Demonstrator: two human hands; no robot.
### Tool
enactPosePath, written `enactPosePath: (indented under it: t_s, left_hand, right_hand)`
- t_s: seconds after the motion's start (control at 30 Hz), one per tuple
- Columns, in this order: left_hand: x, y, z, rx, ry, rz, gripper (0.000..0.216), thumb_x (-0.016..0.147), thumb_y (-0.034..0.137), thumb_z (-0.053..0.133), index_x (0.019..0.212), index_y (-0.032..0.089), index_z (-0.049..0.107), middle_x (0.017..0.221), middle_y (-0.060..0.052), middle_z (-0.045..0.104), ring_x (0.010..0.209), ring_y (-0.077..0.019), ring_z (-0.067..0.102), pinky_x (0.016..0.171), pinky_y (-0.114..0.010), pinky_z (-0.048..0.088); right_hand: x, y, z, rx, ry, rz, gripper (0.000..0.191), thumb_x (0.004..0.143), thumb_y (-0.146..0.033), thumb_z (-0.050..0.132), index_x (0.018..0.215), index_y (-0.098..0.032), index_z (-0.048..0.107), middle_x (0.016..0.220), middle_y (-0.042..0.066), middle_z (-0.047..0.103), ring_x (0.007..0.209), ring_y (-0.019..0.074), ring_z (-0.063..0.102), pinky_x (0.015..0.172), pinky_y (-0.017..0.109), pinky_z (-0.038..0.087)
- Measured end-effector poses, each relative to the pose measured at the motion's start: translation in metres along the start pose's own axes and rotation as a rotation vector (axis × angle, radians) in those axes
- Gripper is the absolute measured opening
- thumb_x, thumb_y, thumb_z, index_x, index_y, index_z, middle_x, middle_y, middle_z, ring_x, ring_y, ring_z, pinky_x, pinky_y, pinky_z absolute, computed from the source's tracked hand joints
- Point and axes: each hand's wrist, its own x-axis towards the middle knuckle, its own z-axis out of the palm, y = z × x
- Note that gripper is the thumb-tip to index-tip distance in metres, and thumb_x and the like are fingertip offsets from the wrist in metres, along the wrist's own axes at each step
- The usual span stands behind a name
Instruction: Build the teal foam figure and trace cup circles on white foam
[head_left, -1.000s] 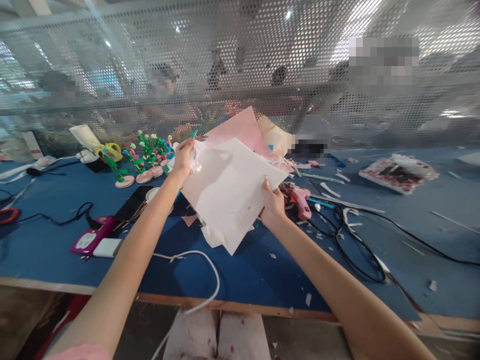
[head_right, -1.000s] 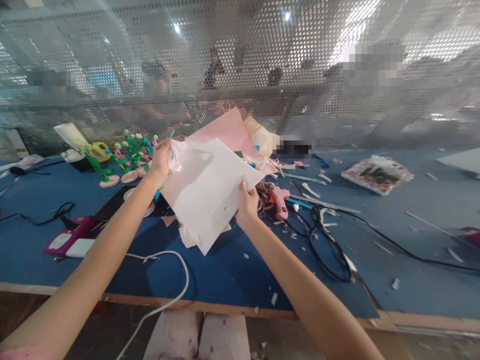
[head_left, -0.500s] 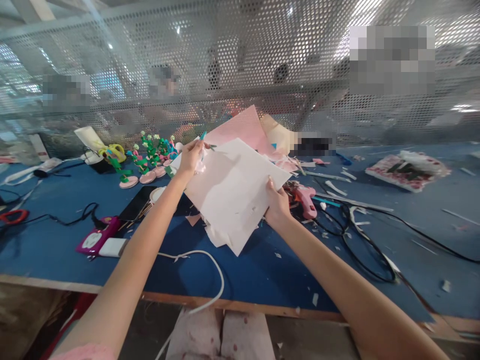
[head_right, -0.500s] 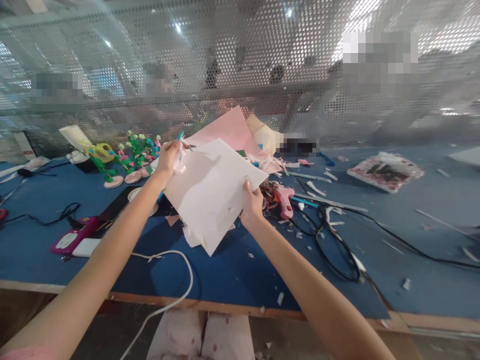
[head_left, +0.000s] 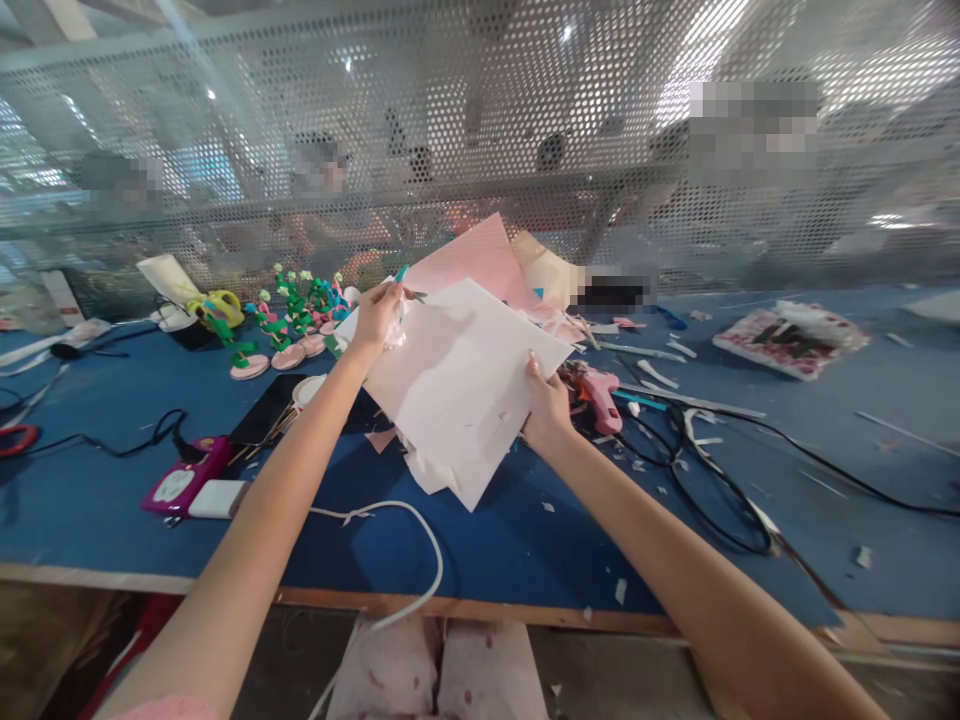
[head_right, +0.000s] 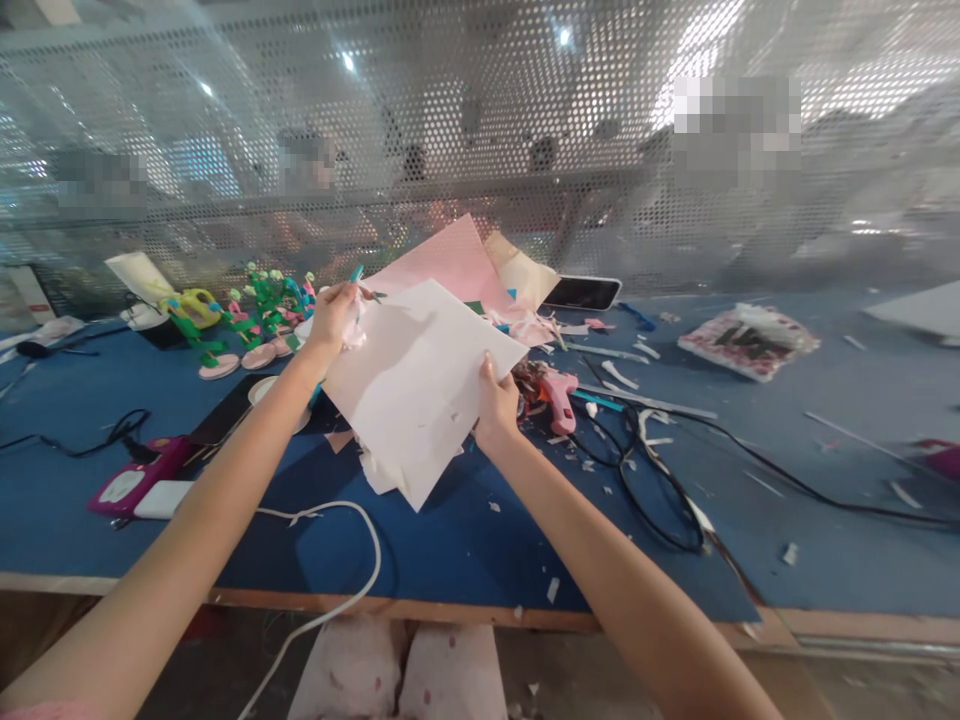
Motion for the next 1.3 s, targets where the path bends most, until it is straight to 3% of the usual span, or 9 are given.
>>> enactPosePath:
  t_s: [0.47, 0.63, 0.83, 0.97, 1.1, 1.3]
  left_hand:
    - [-0.002, -0.005, 0.004, 0.078, -0.067, 0.041, 0.029, 0.08, 0.035, 0.058, 0.057, 0.018, 0.062, 0.045, 0.004, 0.044, 0.044, -0.0066, 0.035, 0.047, -0.023, 0.031]
    - [0.003, -0.003, 0.0, 0.049, -0.043, 0.076, 0.034, 0.083, 0.038, 0.054, 0.056, 0.018, 0.058, 0.054, 0.001, 0.054, 0.053, -0.0079, 0.047, 0.055, -0.023, 0.038]
    - [0.008, -0.007, -0.002, 0.168, 0.044, 0.007, 0.032, 0.078, 0.035, 0.06, 0.055, 0.017, 0.048, 0.052, 0.003, 0.047, 0.052, -0.0088, 0.045, 0.053, -0.023, 0.034]
    - [0.006, -0.008, 0.002, 0.202, 0.136, 0.021, 0.025, 0.073, 0.029, 0.066, 0.067, 0.019, 0.044, 0.061, 0.003, 0.05, 0.06, -0.0102, 0.051, 0.06, -0.023, 0.038]
    - [0.005, -0.01, 0.004, 0.177, 0.1, -0.004, 0.032, 0.073, 0.028, 0.067, 0.079, 0.021, 0.038, 0.066, 0.003, 0.053, 0.066, -0.0123, 0.056, 0.066, -0.025, 0.04]
    - [0.004, -0.01, 0.003, 0.265, 0.137, -0.062, 0.035, 0.07, 0.025, 0.07, 0.08, 0.021, 0.036, 0.069, 0.003, 0.047, 0.071, -0.0137, 0.056, 0.068, -0.026, 0.039]
  right_hand:
    - [0.003, -0.001, -0.001, -0.043, 0.021, -0.035, 0.012, 0.076, -0.028, 0.061, 0.083, -0.019, 0.058, 0.069, -0.004, 0.065, 0.055, 0.0091, 0.058, 0.054, 0.022, 0.053]
    - [0.007, 0.001, -0.003, -0.027, 0.004, -0.051, 0.015, 0.074, -0.029, 0.063, 0.084, -0.019, 0.058, 0.072, -0.004, 0.065, 0.058, 0.0088, 0.059, 0.054, 0.021, 0.052]
    - [0.008, 0.003, -0.005, -0.026, 0.012, -0.1, 0.019, 0.072, -0.033, 0.065, 0.086, -0.02, 0.06, 0.075, -0.004, 0.066, 0.06, 0.0092, 0.059, 0.057, 0.022, 0.053]
    - [0.007, 0.003, -0.004, -0.008, 0.011, -0.087, 0.016, 0.074, -0.031, 0.063, 0.085, -0.02, 0.061, 0.074, -0.004, 0.067, 0.061, 0.01, 0.06, 0.058, 0.024, 0.054]
    - [0.007, 0.002, -0.005, -0.032, 0.011, -0.083, 0.017, 0.073, -0.032, 0.064, 0.085, -0.02, 0.061, 0.075, -0.003, 0.067, 0.061, 0.0103, 0.06, 0.057, 0.024, 0.053]
    - [0.002, -0.003, -0.003, -0.037, 0.04, -0.059, 0.014, 0.075, -0.029, 0.063, 0.084, -0.019, 0.059, 0.073, -0.004, 0.066, 0.058, 0.0093, 0.06, 0.055, 0.023, 0.053]
